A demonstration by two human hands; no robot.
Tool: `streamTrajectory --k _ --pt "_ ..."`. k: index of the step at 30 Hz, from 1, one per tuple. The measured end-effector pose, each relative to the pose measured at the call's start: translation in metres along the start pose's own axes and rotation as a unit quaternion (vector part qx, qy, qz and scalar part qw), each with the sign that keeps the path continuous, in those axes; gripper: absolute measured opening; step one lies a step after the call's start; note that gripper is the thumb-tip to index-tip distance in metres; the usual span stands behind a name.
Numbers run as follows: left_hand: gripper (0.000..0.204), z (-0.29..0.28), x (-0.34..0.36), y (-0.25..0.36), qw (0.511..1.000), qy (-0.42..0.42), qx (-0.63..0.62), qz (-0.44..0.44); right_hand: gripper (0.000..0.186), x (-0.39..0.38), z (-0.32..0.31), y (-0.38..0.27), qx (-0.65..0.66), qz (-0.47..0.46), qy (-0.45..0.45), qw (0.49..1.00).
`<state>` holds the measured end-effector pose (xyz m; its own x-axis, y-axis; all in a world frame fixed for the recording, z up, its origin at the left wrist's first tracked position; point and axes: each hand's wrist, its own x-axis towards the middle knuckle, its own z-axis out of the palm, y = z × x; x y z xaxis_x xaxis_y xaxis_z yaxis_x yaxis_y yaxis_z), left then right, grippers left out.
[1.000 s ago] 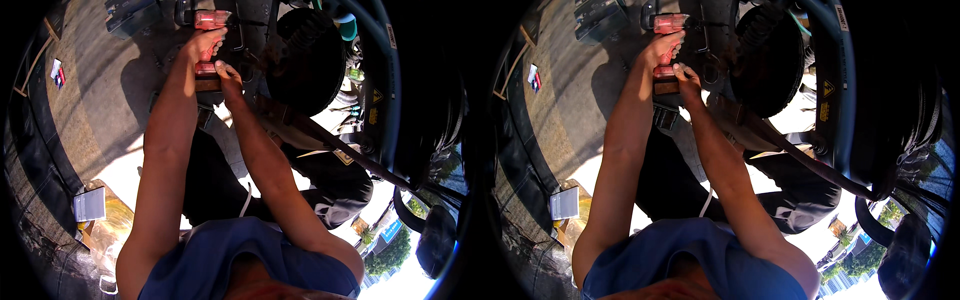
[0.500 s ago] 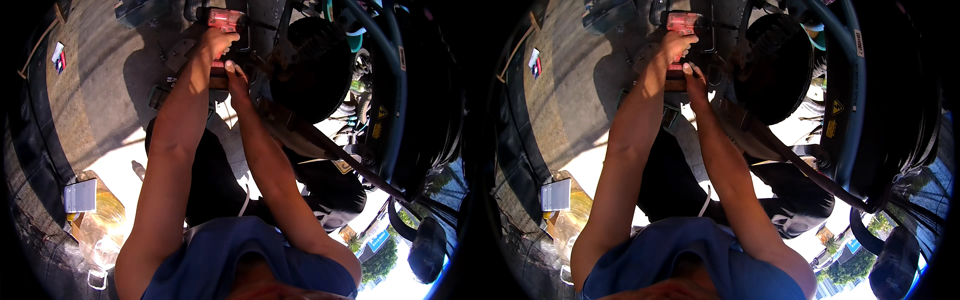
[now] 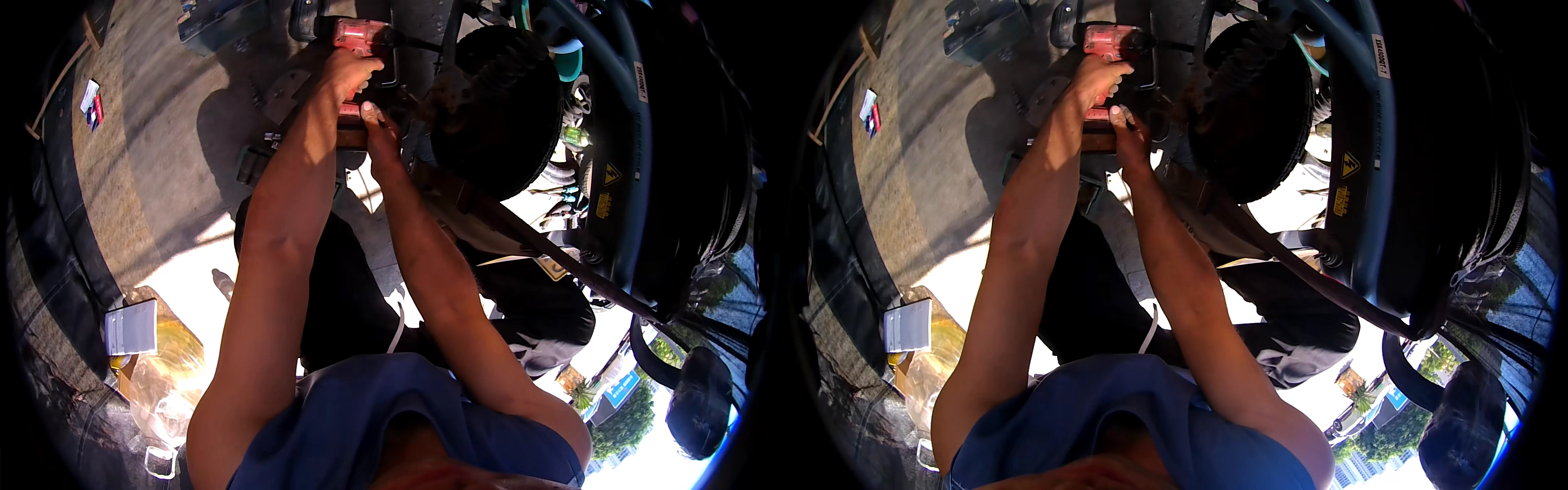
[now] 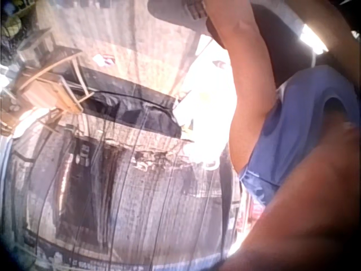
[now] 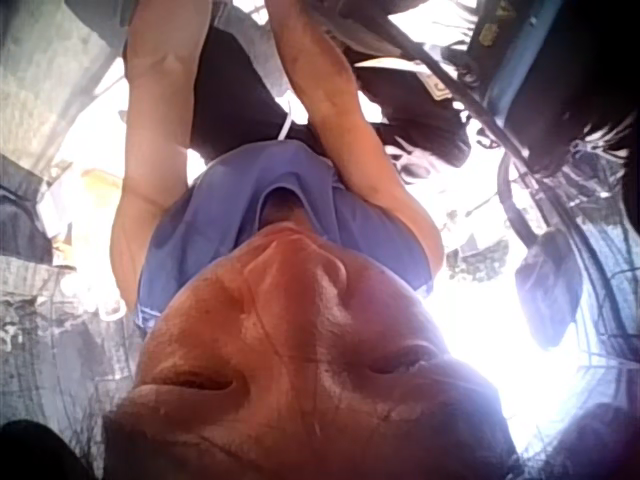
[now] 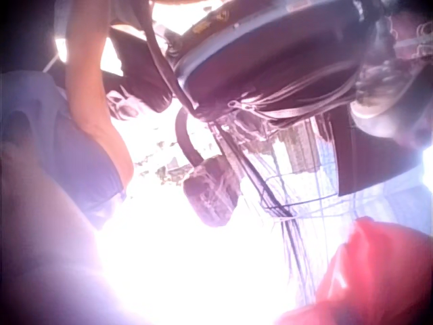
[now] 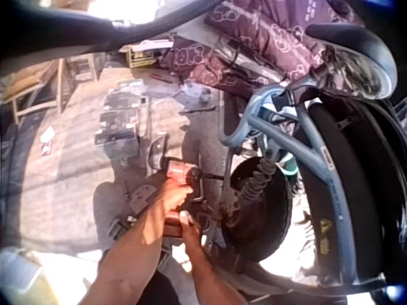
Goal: The person uses an impact driver and a socket to loosen and tighten bolts on the rear assembly of a motorcycle, while also handling a seat component.
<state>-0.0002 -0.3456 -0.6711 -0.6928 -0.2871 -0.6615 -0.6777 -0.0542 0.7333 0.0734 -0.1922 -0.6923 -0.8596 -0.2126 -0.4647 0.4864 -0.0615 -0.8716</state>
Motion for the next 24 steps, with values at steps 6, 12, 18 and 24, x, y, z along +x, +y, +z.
streamTrajectory --k 6,12,18,24 --pt "0.033 0.0 0.001 0.001 1.0 -0.007 -0.001 -0.006 0.047 0.0 -0.001 -0.002 -0.051 -0.003 0.018 0.999" --pt "0.035 0.0 -0.003 0.003 1.0 -0.002 0.003 -0.013 0.048 0.0 -0.004 -0.001 -0.064 0.0 0.005 0.998" --pt "0.035 0.007 0.0 0.005 1.0 0.004 -0.016 0.003 0.049 0.007 -0.012 -0.005 -0.071 -0.01 -0.008 0.997" --pt "0.032 0.008 0.002 -0.003 0.992 0.0 -0.125 0.015 0.054 -0.004 -0.014 -0.033 -0.147 0.004 -0.022 0.989"
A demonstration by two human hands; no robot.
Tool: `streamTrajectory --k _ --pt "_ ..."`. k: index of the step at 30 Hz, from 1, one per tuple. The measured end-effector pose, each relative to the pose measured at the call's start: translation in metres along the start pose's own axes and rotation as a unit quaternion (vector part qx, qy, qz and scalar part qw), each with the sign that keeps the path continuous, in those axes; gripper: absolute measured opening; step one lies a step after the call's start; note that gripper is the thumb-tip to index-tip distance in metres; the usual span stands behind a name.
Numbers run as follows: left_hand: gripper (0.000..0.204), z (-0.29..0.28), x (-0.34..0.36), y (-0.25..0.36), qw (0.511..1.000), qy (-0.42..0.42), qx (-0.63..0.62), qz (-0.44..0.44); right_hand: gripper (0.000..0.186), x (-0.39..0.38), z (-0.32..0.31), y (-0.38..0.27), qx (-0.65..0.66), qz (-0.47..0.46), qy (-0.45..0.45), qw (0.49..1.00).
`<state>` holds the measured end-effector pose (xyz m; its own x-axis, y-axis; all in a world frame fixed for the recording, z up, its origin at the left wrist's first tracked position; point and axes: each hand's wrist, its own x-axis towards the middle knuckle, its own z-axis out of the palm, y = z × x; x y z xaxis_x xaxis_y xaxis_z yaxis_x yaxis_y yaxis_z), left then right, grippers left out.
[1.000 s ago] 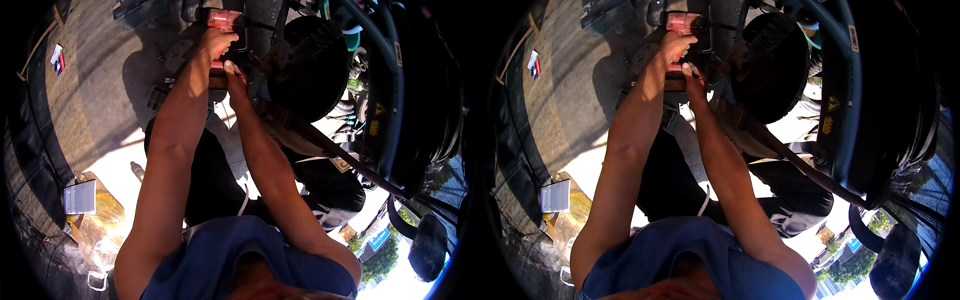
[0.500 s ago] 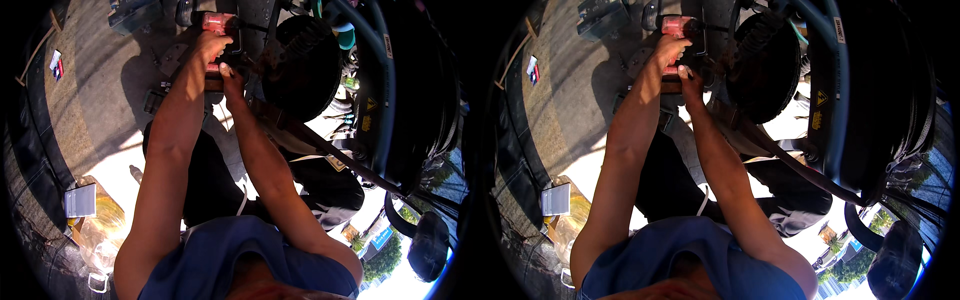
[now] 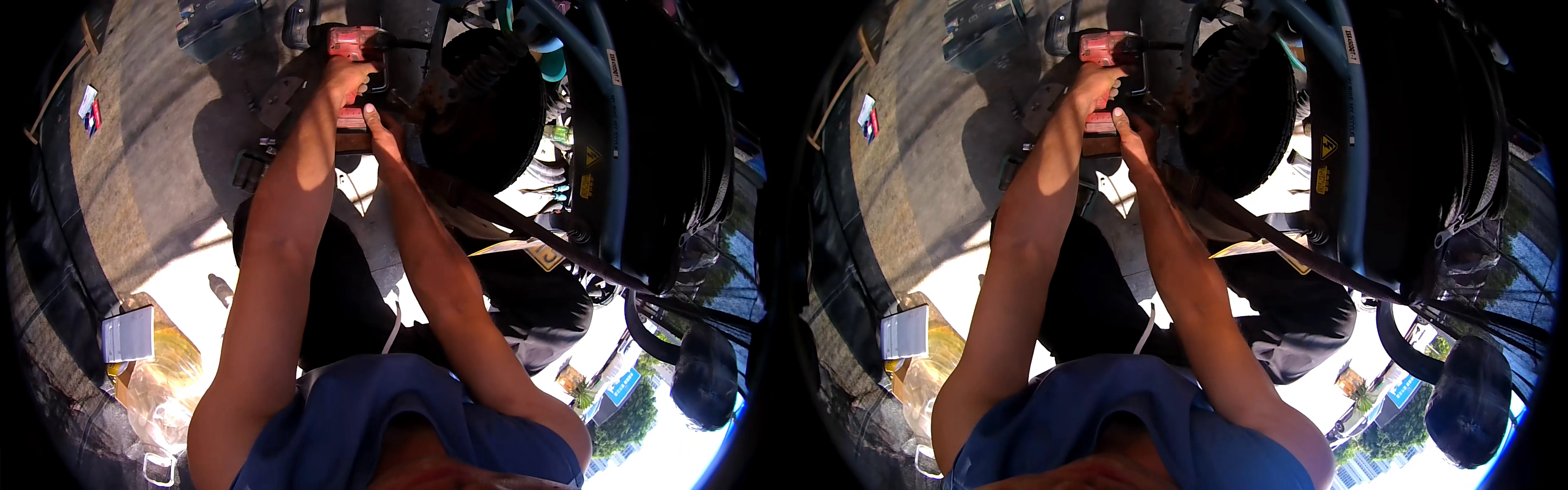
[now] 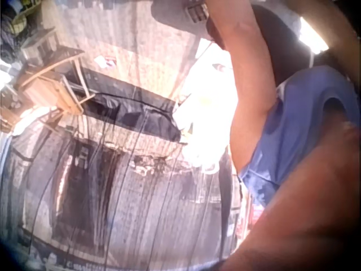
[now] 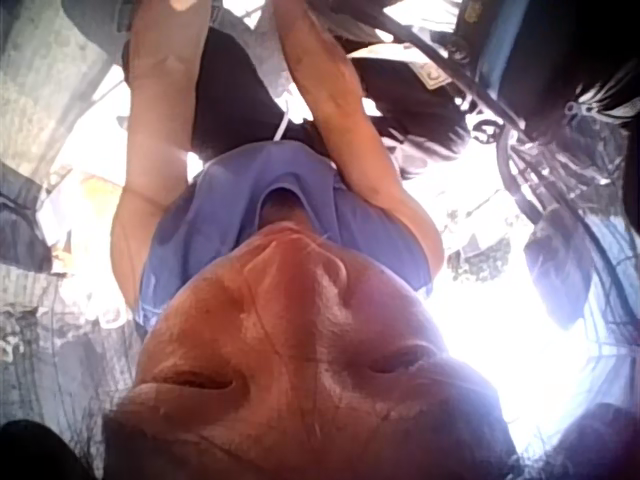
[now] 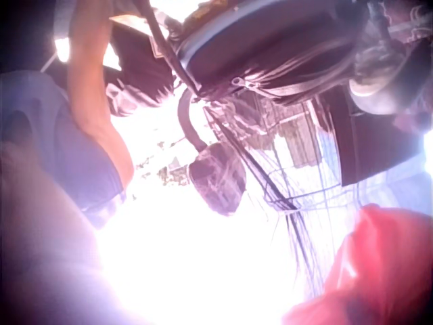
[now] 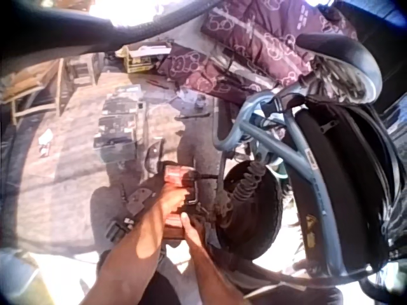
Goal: The person uses an impact driver and a socket to loosen and tighten bolts on the rear assembly of a motorcycle, while also handling a seat component.
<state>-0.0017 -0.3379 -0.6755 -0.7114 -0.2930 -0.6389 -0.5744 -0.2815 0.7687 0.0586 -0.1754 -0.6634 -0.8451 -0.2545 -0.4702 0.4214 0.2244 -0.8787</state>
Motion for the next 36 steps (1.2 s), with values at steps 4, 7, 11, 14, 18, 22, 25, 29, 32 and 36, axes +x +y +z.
streamTrajectory --k 4,7,11,14,18,22,25,29,32,36 --pt "0.036 0.008 -0.011 0.008 0.999 -0.022 0.018 -0.018 0.055 -0.001 -0.003 0.014 0.042 -0.004 0.017 0.999" --pt "0.035 -0.021 0.008 -0.002 0.999 -0.01 0.044 0.003 0.053 -0.005 0.022 0.009 0.073 -0.005 -0.015 0.997" --pt "0.033 -0.007 -0.003 0.001 0.999 -0.02 0.036 0.001 0.047 -0.006 0.015 0.013 0.077 0.003 0.002 0.997" --pt "0.034 -0.003 -0.012 0.006 0.999 -0.011 0.041 -0.009 0.045 -0.004 0.012 0.016 0.086 0.009 0.002 0.996" --pt "0.036 -0.009 0.003 0.0 0.995 0.005 0.102 0.016 0.05 0.014 0.02 0.035 0.123 -0.006 -0.01 0.992" --pt "0.036 0.006 0.008 -0.005 0.967 0.083 0.213 0.108 0.055 0.028 0.01 0.046 0.147 0.006 -0.025 0.989" --pt "0.035 -0.009 0.014 -0.01 0.995 -0.02 0.09 0.023 0.051 0.019 0.013 0.036 0.113 0.008 -0.033 0.993" --pt "0.042 -0.011 0.006 0.002 0.995 -0.029 0.094 0.006 0.053 -0.003 0.01 0.006 0.016 0.022 -0.006 1.0" --pt "0.046 -0.013 0.003 0.009 0.995 -0.033 0.094 0.001 0.054 -0.007 0.008 -0.008 0.022 0.039 -0.03 0.999" --pt "0.048 -0.003 -0.008 0.017 0.992 -0.032 0.117 -0.022 0.055 -0.004 0.003 -0.005 0.006 0.059 0.006 0.998"
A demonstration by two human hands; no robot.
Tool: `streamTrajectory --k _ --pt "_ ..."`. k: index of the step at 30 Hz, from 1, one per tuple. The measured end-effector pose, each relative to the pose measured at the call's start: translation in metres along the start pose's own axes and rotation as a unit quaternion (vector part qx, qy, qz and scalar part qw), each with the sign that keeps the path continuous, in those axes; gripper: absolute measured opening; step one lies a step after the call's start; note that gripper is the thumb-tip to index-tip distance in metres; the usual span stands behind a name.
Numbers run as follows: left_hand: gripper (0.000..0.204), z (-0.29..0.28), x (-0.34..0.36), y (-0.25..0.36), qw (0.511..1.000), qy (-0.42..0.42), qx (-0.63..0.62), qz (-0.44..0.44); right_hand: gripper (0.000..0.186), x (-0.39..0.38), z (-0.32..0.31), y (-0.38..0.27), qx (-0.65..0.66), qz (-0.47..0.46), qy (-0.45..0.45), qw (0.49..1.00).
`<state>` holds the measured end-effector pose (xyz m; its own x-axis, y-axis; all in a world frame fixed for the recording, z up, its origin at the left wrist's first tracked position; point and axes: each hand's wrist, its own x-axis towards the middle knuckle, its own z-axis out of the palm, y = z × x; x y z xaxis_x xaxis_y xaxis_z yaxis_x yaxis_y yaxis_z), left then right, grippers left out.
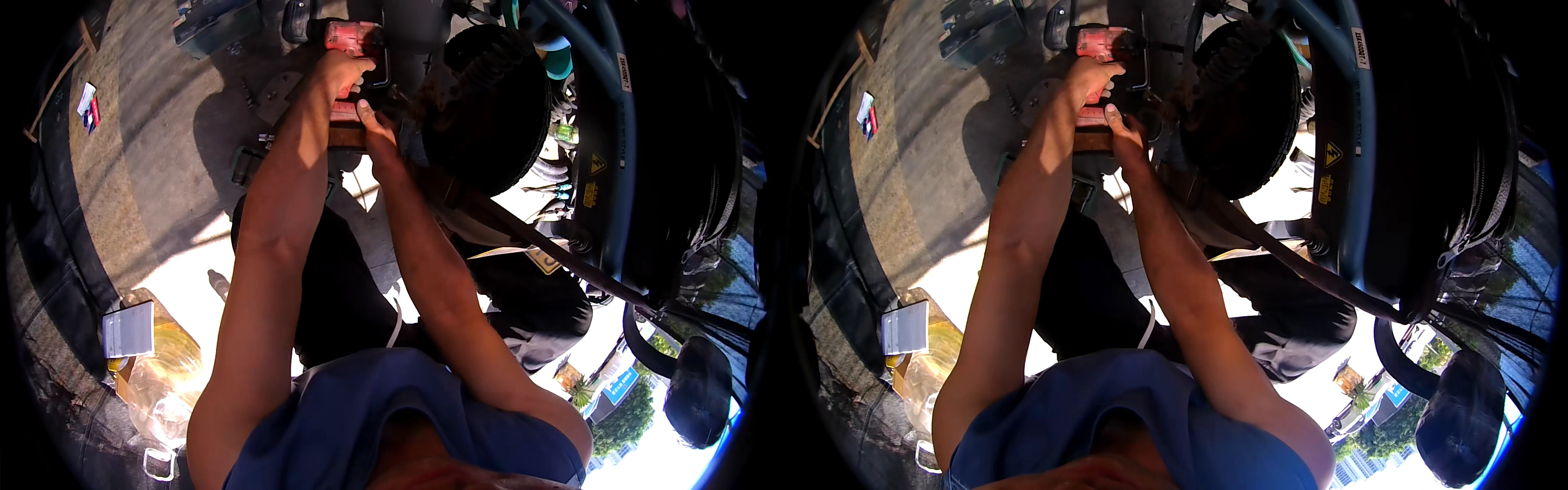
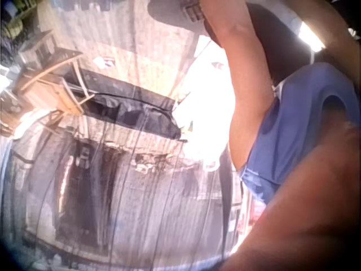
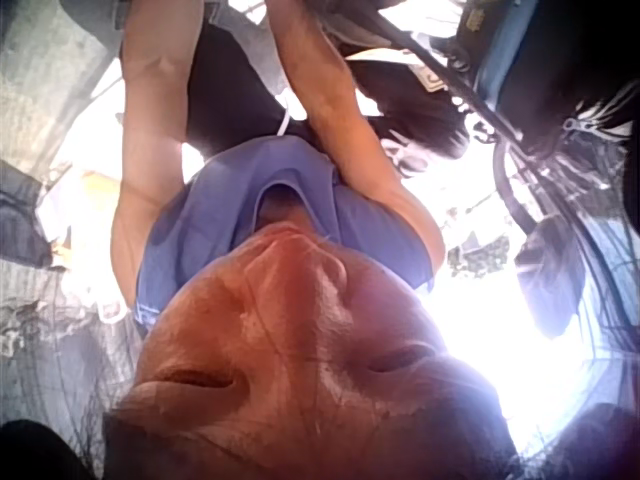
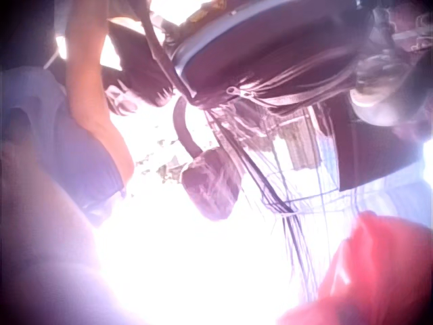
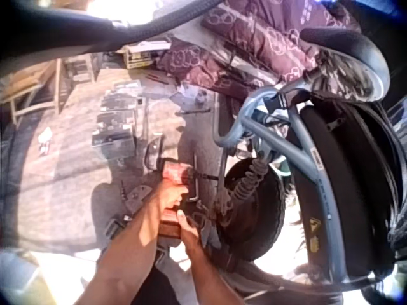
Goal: The person uses an impact driver and a socket to loosen and tighten bolts on the rear assembly of a motorcycle, while also handling a seat component.
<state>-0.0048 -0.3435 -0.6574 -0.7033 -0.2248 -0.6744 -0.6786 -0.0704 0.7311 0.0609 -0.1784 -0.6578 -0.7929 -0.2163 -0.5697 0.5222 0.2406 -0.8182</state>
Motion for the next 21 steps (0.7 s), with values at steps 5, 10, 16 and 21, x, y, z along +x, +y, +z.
streamTrajectory --k 5,10,16,21 --pt "0.046 -0.007 0.005 -0.01 1.0 0.014 0.0 0.005 0.064 -0.008 0.009 -0.007 0.028 -0.014 -0.023 0.999" --pt "0.042 0.004 -0.014 -0.003 0.994 -0.015 -0.106 0.005 0.071 -0.001 -0.01 -0.001 0.052 0.015 -0.011 0.998" --pt "0.036 -0.038 -0.082 0.002 0.981 -0.023 -0.168 0.094 0.086 -0.022 0.029 -0.042 0.021 -0.165 -0.06 0.984" --pt "0.036 -0.101 -0.139 -0.004 0.963 -0.171 -0.167 0.124 0.04 -0.023 0.051 -0.063 0.204 -0.083 -0.156 0.963"
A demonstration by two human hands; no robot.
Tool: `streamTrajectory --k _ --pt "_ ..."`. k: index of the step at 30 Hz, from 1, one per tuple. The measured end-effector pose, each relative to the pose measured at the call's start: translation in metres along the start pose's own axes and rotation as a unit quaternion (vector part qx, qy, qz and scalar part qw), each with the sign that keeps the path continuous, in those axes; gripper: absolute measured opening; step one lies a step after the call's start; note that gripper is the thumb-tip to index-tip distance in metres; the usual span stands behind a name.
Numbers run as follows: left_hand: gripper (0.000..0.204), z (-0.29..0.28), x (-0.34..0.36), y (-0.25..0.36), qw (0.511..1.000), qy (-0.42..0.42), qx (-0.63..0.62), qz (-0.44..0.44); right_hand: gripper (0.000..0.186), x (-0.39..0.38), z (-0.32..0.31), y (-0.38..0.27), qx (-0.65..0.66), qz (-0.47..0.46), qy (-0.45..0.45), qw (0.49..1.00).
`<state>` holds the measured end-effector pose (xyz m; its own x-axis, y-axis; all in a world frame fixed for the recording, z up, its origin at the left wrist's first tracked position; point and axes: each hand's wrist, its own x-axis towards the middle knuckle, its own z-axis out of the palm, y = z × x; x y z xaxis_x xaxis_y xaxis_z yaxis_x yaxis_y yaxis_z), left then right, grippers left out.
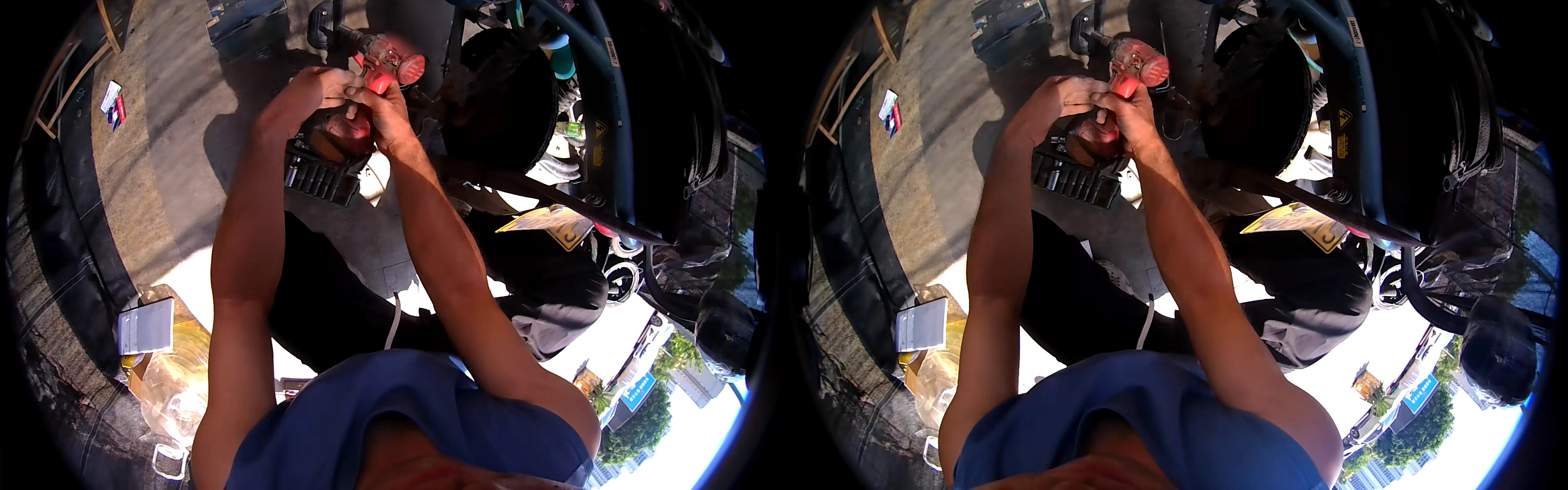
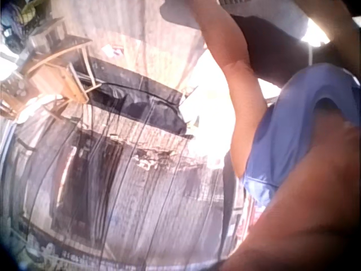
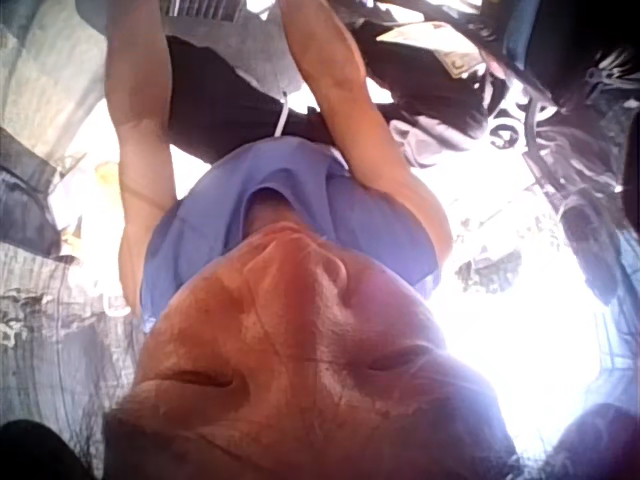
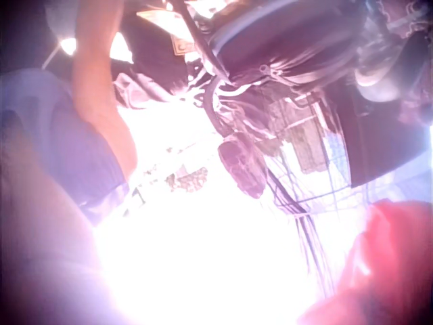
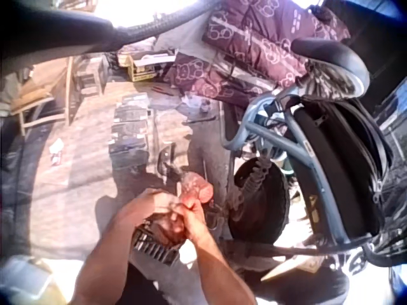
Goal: The person uses an impact driver and a socket to loosen and tighten bolts on the rear assembly of a motorcycle, while also handling a seat component.
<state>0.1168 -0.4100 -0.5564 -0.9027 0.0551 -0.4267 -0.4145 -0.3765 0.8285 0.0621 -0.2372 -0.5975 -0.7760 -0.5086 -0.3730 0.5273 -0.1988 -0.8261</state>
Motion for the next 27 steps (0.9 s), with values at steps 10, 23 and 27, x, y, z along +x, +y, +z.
streamTrajectory --k 10,23,27 --pt "0.061 -0.018 -0.016 -0.026 0.871 0.151 0.466 -0.037 0.019 -0.119 -0.016 0.06 0.035 0.132 -0.024 0.99" --pt "0.059 -0.143 -0.028 -0.008 0.799 0.532 0.264 0.092 0.015 -0.161 -0.007 0.057 -0.101 0.018 0.136 0.985" --pt "0.053 -0.165 -0.067 -0.011 0.801 0.415 0.431 -0.011 0.04 -0.174 -0.053 0.095 -0.25 0.067 0.14 0.956"
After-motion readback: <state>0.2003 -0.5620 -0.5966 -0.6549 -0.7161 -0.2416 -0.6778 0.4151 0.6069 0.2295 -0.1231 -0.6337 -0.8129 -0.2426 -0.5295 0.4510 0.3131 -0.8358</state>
